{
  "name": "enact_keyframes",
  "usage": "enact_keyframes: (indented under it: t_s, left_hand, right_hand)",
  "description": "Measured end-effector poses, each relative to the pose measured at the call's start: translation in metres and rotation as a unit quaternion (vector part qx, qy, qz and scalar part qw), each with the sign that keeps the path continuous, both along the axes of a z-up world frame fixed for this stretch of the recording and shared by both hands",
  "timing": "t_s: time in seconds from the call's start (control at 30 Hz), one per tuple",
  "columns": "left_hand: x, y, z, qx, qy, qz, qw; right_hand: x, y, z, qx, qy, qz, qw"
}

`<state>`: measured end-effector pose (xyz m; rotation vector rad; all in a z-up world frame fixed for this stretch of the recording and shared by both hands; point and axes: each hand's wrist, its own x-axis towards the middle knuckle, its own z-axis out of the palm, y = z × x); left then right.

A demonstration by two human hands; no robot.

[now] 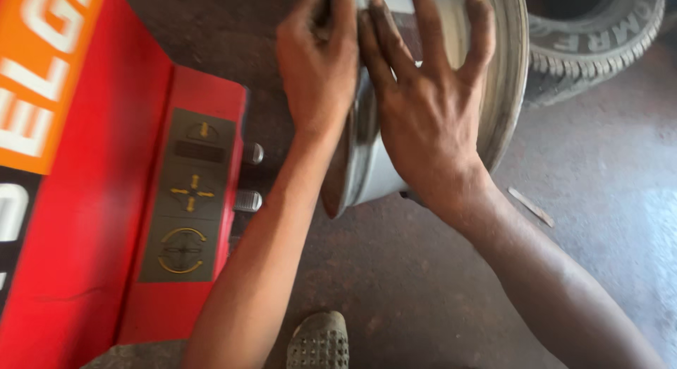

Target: The person scrubs the surface of a metal wheel rim using a small abrasive pad. They rotate the rim by hand to access different sections while applying pressure with the pad to remove dirt and grime.

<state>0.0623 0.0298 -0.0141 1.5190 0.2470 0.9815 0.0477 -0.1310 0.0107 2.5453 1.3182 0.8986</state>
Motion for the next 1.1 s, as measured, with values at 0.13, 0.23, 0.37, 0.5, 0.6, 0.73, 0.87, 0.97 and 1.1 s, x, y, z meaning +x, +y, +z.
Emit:
enact_keyframes:
  t_s: [0.13,0.23,0.37,0.5,0.6,0.73,0.87,0.97,1.1]
  left_hand:
    - [0.004,0.0,0.006,0.018,-0.028,-0.006,0.999]
    - [0.0,-0.007,-0.001,-0.03,-0.028,-0.021,0.999]
    - [-0.018,-0.008,0.007,-0.01,-0.001,-0.053,0.999]
    - [-0.038,-0.013,0.008,-0.126,0.007,-0.126,0.984]
    - [-0.051,-0.026,0.001,-0.183,-0.006,-0.139,0.973]
    - [-0.084,-0.042,-0.009,-0.232,0.037,-0.157,0.959]
    - [-0.103,-0.053,-0.023,-0.313,-0.034,-0.154,0.937]
    - [-0.114,-0.057,-0.033,-0.134,-0.072,-0.11,0.982]
    - [-0.114,-0.062,-0.023,-0.04,-0.067,-0.058,0.995]
  right_hand:
    - [-0.061,-0.012,0.003,-0.046,0.026,-0.029,0.998]
    - [-0.052,-0.017,0.002,-0.009,0.15,0.002,0.989]
    - [0.036,0.011,0.037,0.035,0.157,0.093,0.983]
    - [0.013,-0.011,0.055,0.108,0.229,0.125,0.959]
    - [-0.031,-0.016,0.032,0.182,0.173,0.078,0.965]
    - [-0.065,-0.02,0.01,0.355,0.263,0.083,0.893]
    - [-0.095,-0.004,-0.014,0.332,0.255,0.089,0.904]
    - [-0.06,0.001,-0.014,0.306,0.268,0.12,0.905]
    - [-0.07,-0.006,-0.01,0.315,0.299,0.127,0.892]
